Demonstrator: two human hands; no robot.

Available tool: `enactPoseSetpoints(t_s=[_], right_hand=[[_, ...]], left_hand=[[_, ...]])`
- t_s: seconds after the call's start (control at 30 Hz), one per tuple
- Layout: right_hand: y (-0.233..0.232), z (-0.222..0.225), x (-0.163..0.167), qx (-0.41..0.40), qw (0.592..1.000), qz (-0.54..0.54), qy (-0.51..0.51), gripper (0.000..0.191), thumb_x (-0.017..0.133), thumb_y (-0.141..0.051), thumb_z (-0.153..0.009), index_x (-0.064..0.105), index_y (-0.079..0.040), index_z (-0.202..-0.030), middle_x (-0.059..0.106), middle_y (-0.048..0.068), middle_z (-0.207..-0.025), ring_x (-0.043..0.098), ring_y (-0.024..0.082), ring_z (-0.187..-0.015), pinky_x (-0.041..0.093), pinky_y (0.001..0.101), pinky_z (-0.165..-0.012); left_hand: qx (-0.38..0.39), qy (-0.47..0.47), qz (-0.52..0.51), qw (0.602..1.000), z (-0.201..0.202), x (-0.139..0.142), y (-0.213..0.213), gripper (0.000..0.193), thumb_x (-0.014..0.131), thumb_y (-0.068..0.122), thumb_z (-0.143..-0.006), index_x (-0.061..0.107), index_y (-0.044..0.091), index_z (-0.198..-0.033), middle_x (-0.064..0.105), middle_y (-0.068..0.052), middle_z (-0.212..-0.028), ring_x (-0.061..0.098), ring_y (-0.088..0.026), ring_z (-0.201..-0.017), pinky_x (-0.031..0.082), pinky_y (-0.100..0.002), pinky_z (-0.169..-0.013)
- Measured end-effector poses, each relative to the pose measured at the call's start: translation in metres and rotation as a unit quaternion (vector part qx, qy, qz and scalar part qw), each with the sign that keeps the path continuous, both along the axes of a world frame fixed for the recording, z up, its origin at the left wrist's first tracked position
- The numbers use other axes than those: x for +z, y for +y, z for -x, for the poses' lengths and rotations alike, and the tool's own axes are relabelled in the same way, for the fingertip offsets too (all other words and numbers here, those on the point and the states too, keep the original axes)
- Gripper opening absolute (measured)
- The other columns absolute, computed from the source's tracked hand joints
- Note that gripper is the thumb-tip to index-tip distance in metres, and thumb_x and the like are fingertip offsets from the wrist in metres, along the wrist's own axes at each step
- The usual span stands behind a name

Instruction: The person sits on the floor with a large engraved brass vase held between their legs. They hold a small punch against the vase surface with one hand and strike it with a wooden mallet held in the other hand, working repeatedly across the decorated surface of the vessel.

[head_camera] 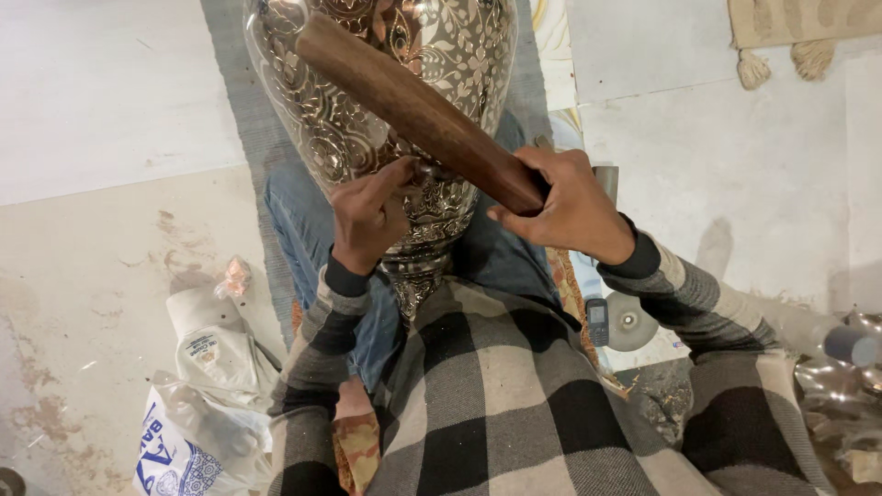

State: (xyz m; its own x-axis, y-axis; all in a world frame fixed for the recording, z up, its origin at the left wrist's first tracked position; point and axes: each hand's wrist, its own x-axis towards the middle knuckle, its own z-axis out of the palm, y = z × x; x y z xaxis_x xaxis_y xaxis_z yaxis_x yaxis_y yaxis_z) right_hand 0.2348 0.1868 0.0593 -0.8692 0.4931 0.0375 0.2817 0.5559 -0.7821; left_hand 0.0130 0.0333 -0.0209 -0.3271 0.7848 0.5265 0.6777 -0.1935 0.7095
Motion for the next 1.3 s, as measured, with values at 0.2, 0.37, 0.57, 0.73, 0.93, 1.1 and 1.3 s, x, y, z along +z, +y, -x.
enactPoseSetpoints(t_s=[0.2,0.37,0.57,0.73,0.93,1.1,1.3], right_hand=[[0.001,-0.005,0.009,-0.048,0.999,-0.002,0.007,0.034,0.086,-0.016,-0.081,0.065,-0.002,-0.103,0.061,0.011,-0.066,0.058,0.021,-0.052,0.044,0.0364,-0.051],[0.006,-0.008,0.033,-0.004,0.991,-0.114,-0.072,0.037,0.076,-0.006,-0.070,0.057,-0.004,-0.102,0.063,0.015,-0.072,0.063,0.036,-0.064,0.045,0.0427,-0.055],[0.005,0.001,0.035,0.016,0.987,-0.135,-0.088,0.041,0.073,-0.007,-0.068,0.055,-0.002,-0.105,0.061,0.017,-0.072,0.061,0.042,-0.065,0.043,0.0478,-0.056],[0.002,0.001,0.036,0.021,0.978,-0.180,-0.107,0.048,0.071,-0.007,-0.065,0.054,0.001,-0.109,0.062,0.019,-0.076,0.058,0.045,-0.066,0.040,0.0500,-0.056],[0.004,0.002,0.036,0.014,0.983,-0.148,-0.111,0.044,0.070,-0.006,-0.066,0.055,-0.001,-0.106,0.061,0.020,-0.076,0.059,0.045,-0.070,0.041,0.0492,-0.058],[0.003,-0.004,0.031,-0.004,0.993,-0.088,-0.074,0.042,0.070,-0.007,-0.067,0.054,-0.002,-0.106,0.060,0.019,-0.074,0.059,0.043,-0.066,0.042,0.0464,-0.057],[-0.003,-0.011,0.021,-0.034,0.994,-0.070,-0.075,0.040,0.071,-0.006,-0.071,0.055,-0.002,-0.107,0.059,0.018,-0.072,0.061,0.040,-0.062,0.043,0.0449,-0.056]], left_hand=[[-0.069,-0.069,0.036,0.995,0.008,0.007,0.003,0.046,0.046,-0.016,-0.085,0.068,-0.001,-0.122,0.078,-0.017,-0.107,0.081,-0.020,-0.090,0.067,-0.028,-0.076],[-0.062,-0.038,0.021,0.997,0.008,0.000,0.004,0.051,0.048,-0.016,-0.082,0.069,-0.001,-0.126,0.078,-0.011,-0.089,0.079,-0.019,-0.079,0.066,-0.030,-0.073],[-0.061,-0.035,0.013,0.997,0.010,-0.003,0.003,0.050,0.049,-0.017,-0.079,0.071,0.000,-0.121,0.077,-0.013,-0.088,0.080,-0.020,-0.079,0.065,-0.030,-0.070],[-0.070,-0.042,0.009,0.997,0.009,0.002,0.002,0.047,0.048,-0.016,-0.080,0.069,0.000,-0.119,0.077,-0.015,-0.093,0.080,-0.021,-0.083,0.065,-0.030,-0.074],[-0.085,-0.048,0.026,0.995,0.010,0.004,0.003,0.047,0.049,-0.016,-0.085,0.070,0.001,-0.123,0.078,-0.014,-0.091,0.079,-0.019,-0.079,0.064,-0.030,-0.068],[-0.090,-0.027,0.046,0.994,0.012,0.003,0.002,0.049,0.050,-0.017,-0.084,0.071,0.002,-0.123,0.078,-0.014,-0.090,0.079,-0.019,-0.079,0.064,-0.032,-0.068],[-0.106,-0.015,0.031,0.994,0.017,0.000,0.001,0.045,0.053,-0.016,-0.083,0.069,0.003,-0.121,0.078,-0.015,-0.099,0.080,-0.021,-0.085,0.064,-0.031,-0.069]])
